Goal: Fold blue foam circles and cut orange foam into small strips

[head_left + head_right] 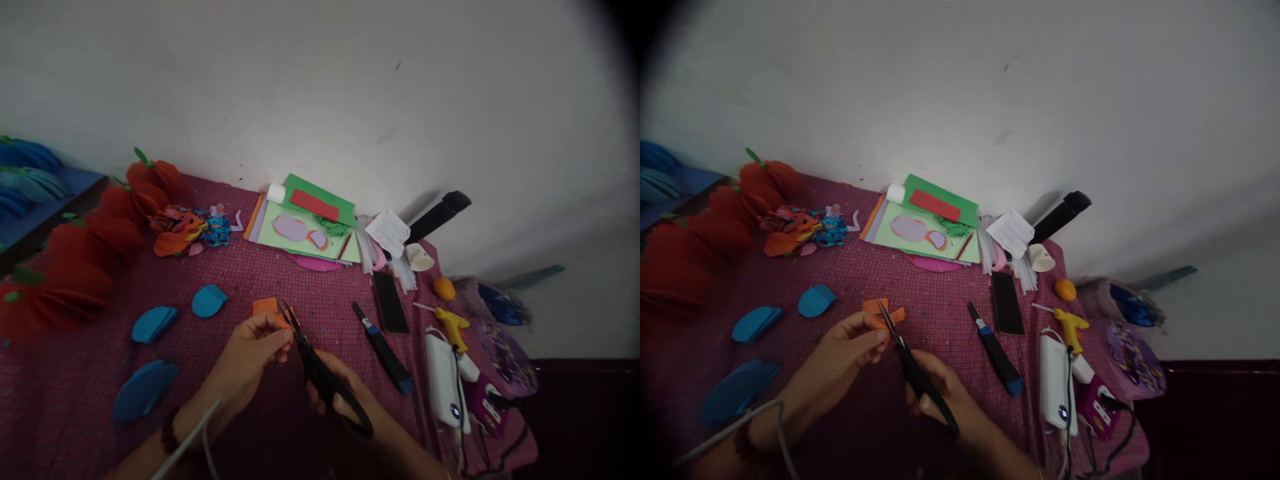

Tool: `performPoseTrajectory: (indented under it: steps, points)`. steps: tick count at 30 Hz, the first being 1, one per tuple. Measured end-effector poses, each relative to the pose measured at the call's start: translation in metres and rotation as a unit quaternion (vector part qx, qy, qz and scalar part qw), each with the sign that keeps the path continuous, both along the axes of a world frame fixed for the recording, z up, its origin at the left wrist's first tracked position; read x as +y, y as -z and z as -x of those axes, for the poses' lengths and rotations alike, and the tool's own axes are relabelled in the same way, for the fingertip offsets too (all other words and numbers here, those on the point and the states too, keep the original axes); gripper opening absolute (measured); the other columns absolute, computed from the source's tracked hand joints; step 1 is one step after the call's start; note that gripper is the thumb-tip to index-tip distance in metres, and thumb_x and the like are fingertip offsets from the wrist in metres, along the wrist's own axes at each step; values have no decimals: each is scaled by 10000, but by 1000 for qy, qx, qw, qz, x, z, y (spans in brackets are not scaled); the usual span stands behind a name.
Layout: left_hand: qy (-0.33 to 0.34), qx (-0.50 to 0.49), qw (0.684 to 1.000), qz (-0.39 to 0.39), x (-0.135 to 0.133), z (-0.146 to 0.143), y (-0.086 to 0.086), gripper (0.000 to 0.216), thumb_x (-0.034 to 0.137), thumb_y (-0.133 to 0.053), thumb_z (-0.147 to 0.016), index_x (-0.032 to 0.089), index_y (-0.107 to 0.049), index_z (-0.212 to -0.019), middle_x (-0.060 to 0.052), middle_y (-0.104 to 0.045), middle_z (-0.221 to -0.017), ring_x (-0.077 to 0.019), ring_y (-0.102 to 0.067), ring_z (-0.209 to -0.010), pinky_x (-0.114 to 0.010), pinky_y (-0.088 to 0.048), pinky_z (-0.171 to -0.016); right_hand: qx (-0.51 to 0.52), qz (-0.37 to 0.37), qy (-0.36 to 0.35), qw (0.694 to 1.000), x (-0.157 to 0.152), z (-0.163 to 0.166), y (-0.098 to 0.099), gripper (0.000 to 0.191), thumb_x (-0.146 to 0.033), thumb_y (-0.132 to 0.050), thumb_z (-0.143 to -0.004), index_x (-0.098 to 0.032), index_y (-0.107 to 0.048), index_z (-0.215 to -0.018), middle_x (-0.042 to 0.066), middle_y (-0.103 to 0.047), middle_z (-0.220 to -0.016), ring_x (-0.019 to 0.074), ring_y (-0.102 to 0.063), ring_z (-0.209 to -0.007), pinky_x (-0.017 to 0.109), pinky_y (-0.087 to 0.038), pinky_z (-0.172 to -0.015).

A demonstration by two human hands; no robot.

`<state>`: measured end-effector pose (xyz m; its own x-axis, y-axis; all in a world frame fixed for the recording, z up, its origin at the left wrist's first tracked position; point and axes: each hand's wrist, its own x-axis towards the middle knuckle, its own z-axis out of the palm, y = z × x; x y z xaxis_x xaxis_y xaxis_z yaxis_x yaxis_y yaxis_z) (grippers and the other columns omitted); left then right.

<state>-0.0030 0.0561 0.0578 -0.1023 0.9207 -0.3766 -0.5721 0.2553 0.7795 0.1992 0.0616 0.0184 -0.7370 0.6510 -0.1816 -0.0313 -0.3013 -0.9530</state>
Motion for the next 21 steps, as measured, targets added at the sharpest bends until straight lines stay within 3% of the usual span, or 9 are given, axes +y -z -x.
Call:
performPoseTrajectory:
  steps: [7, 21]
  points:
    - [-17, 0, 999, 30, 1, -1, 2, 177, 208, -773, -600, 155, -603, -603, 19, -613, -573, -72, -510, -484, -194, -408, -468, -4, -1, 22, 1000, -1, 3, 9, 864, -718, -669, -634, -210, -496, -1312, -1, -538, -719, 104, -429, -553, 236, -345, -516]
    - [-22, 8, 998, 49, 5, -2, 2, 201, 197, -777, -557, 154, -585, -596, 19, -627, -562, -74, -532, -466, -188, -428, -453, 1, -8, 35, 999, -4, -1, 12, 684, -570, -708, -715, -263, -533, -1300, -8, -510, -727, 104, -402, -588, 231, -345, -557]
